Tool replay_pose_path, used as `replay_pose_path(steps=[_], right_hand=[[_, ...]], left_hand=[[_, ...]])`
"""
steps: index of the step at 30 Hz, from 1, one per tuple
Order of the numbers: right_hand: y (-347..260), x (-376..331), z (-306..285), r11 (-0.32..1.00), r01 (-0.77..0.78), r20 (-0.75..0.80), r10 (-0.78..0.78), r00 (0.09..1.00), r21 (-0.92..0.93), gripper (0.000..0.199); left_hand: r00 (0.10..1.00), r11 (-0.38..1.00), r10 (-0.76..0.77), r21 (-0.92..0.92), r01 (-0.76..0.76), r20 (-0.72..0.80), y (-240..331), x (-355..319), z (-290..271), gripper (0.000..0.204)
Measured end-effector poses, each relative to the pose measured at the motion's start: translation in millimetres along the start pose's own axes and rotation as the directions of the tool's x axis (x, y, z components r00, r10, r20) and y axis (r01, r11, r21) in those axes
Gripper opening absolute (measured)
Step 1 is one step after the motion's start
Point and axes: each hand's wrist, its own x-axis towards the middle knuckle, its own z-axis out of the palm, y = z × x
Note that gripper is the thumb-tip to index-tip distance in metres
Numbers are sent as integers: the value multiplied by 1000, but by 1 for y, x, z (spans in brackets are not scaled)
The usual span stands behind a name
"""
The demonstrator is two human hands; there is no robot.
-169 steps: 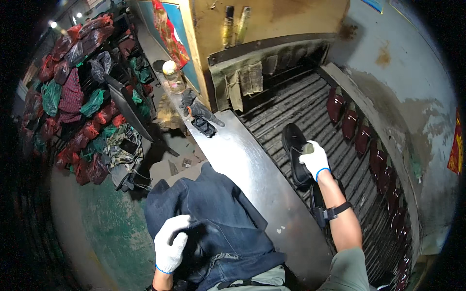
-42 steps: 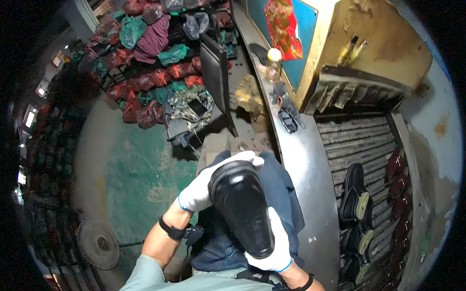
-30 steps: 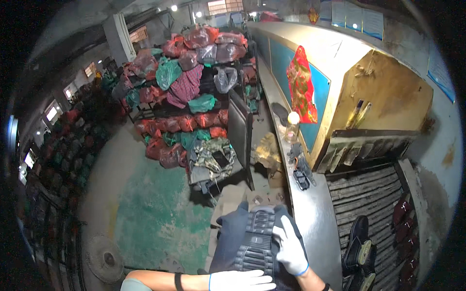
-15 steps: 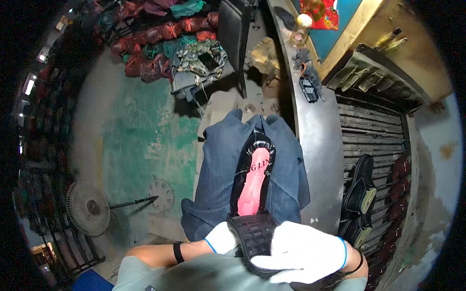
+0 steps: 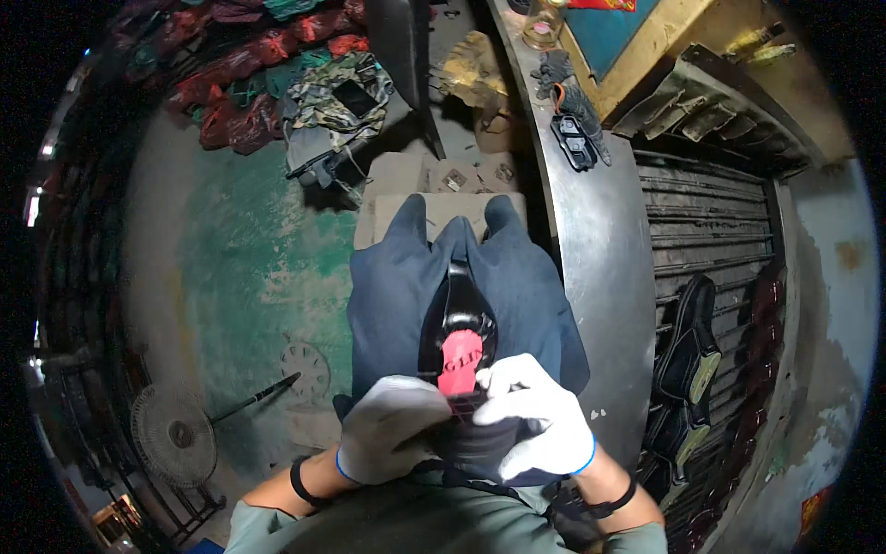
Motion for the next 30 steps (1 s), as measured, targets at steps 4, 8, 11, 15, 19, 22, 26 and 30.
replay_pose_path(steps=[4, 8, 11, 15, 19, 22, 26, 30], right_hand=[[-4, 4, 25, 956, -290, -386, 281, 879, 36, 46], [-11, 36, 23, 864, -503, -543, 406, 735, -35, 46], [2, 43, 9, 880, -456, -558, 312, 769, -135, 50], [-17, 45, 4, 758, -634, -538, 475, 697, -154, 62], [3, 24, 20, 618, -151, -328, -183, 927, -771, 65], [-21, 24, 31, 369, -103, -222, -295, 929, -924, 65], [-60, 0, 41, 350, -16, -151, -363, 920, -937, 68], [-91, -33, 63, 463, 122, -140, -491, 860, -878, 49]], left_hand=[[952, 945, -302, 117, 305, -41, 2, 23, -4, 57], [917, 907, -368, 156, 391, -158, -10, 51, -3, 62], [646, 647, -763, -64, 760, -39, -8, 81, -21, 66], [724, 706, -690, 198, 680, -29, -8, 84, -30, 53], [912, 900, -364, 180, 397, -189, -5, 55, 0, 40], [873, 857, -402, 222, 465, -276, 23, 43, 16, 41], [925, 901, -158, 334, 278, -346, 66, 35, 12, 51], [917, 976, -83, 153, 154, -391, 107, 6, 8, 86]])
